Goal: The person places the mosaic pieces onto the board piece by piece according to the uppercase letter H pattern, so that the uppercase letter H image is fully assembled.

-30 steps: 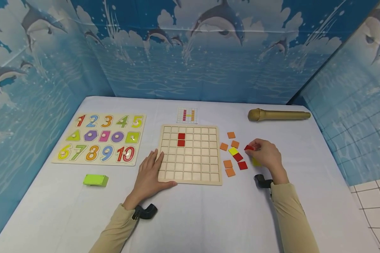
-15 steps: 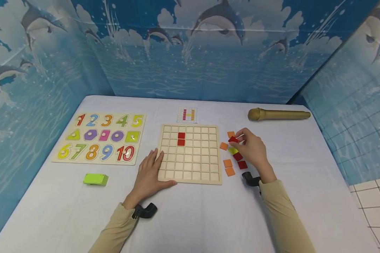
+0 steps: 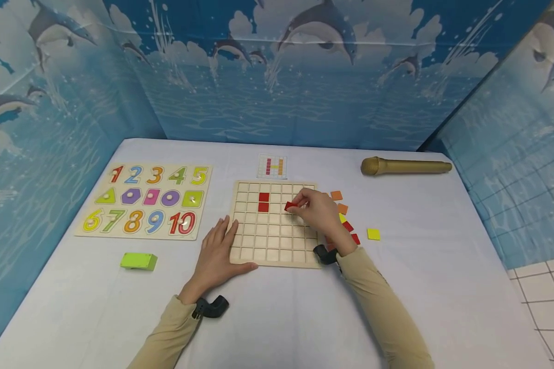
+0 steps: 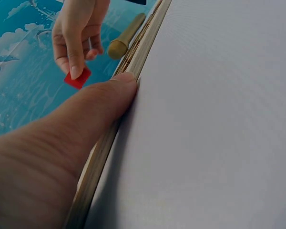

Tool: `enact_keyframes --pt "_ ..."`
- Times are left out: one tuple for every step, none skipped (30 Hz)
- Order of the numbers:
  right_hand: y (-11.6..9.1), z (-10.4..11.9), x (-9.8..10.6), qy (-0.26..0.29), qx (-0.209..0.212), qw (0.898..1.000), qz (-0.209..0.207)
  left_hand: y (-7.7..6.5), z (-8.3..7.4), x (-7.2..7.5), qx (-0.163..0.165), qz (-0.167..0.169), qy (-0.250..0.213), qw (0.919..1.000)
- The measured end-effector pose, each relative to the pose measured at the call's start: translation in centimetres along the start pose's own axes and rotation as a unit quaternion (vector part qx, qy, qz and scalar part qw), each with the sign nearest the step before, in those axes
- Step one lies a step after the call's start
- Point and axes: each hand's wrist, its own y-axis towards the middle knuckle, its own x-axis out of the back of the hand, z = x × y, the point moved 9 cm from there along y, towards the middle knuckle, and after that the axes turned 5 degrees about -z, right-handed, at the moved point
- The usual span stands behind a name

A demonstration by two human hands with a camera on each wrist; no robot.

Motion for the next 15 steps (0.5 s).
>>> enact_keyframes --pt "0.2 0.3 -0.5 0.000 0.001 1.000 0.007 0.0 0.0 0.0 0.001 0.001 0.003 1.0000" --pt "0.4 0.6 -1.0 0.001 0.000 1.000 0.015 0.0 0.0 0.0 0.001 0.001 0.004 1.0000" --pt "0.6 0.9 -1.5 0.000 0.002 1.000 0.022 0.0 0.0 0.0 0.001 0.001 0.004 1.0000" --pt "0.7 1.1 -2.0 -0.002 0.004 1.000 0.028 0.0 0.0 0.0 0.001 0.002 0.004 1.0000" --pt "0.9 1.3 -2.5 -0.001 0.003 0.999 0.036 0.0 0.0 0.0 0.001 0.002 0.004 1.0000" --pt "1.0 1.6 -3.0 -0.003 0.003 0.999 0.041 0.0 0.0 0.0 0.001 0.002 0.004 1.0000" --pt "1.1 1.7 -3.4 -0.006 0.004 0.999 0.045 0.0 0.0 0.0 0.001 0.002 0.005 1.0000" --pt "1.2 1.9 -3.9 -0.010 0.005 0.999 0.048 0.0 0.0 -0.1 0.001 0.002 0.005 1.0000" --pt "1.3 2.1 -4.2 -0.014 0.007 0.999 0.051 0.0 0.0 -0.1 0.001 0.002 0.005 1.0000" --pt "1.4 2.3 -4.5 -0.018 0.008 0.998 0.053 0.0 0.0 0.0 0.001 0.003 0.007 1.0000" --pt "1.5 2.5 -4.8 -0.021 0.008 0.998 0.055 0.0 0.1 -0.1 0.001 0.003 0.008 1.0000" --pt "1.6 2.7 -5.1 -0.025 0.010 0.998 0.057 0.0 0.1 -0.1 0.002 0.003 0.009 1.0000" --pt "1.7 2.9 -5.4 -0.027 0.012 0.998 0.061 0.0 0.1 -0.1 0.002 0.003 0.010 0.9999" --pt "1.7 3.0 -5.6 -0.031 0.014 0.997 0.065 0.0 0.1 -0.1 0.003 0.004 0.010 0.9999" --pt "1.7 3.2 -5.9 -0.033 0.016 0.997 0.070 0.0 0.1 -0.1 0.004 0.004 0.010 0.9999"
